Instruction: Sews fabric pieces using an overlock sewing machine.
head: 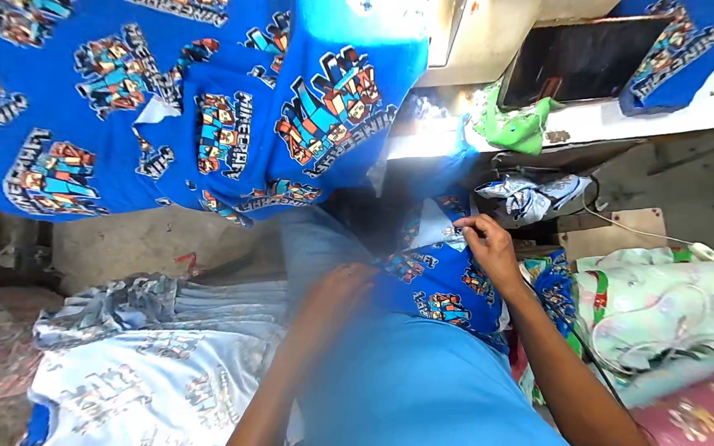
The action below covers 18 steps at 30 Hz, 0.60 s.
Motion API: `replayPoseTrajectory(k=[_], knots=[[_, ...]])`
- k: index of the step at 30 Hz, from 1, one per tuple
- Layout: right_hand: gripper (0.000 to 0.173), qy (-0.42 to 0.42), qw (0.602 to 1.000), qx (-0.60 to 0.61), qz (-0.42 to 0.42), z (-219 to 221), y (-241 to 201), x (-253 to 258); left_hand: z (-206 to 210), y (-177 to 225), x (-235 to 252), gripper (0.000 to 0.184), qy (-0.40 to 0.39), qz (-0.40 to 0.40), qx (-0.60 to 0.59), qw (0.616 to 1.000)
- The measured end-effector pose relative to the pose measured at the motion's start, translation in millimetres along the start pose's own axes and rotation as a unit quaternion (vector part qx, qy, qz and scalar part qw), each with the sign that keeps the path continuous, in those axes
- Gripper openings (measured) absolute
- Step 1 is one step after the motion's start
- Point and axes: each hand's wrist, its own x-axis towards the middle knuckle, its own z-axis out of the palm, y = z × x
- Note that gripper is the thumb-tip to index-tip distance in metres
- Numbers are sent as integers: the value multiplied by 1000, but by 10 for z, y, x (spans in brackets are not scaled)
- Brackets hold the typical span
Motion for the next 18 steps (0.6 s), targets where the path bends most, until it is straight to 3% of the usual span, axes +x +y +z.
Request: replayPoseTrajectory(k=[3,10,15,18], knots=[[31,5,999,-50,16,81,9,-10,10,31,39,29,1,14,4,1000],[28,53,994,-82,52,60,10,-4,5,1,11,29,-1,14,15,1000],[32,51,996,-42,63,22,-23,34,-255,353,97,34,-100,-90,-27,990],[31,27,997,-6,68,21,0,53,-275,399,114,34,-110,-108,-29,988]])
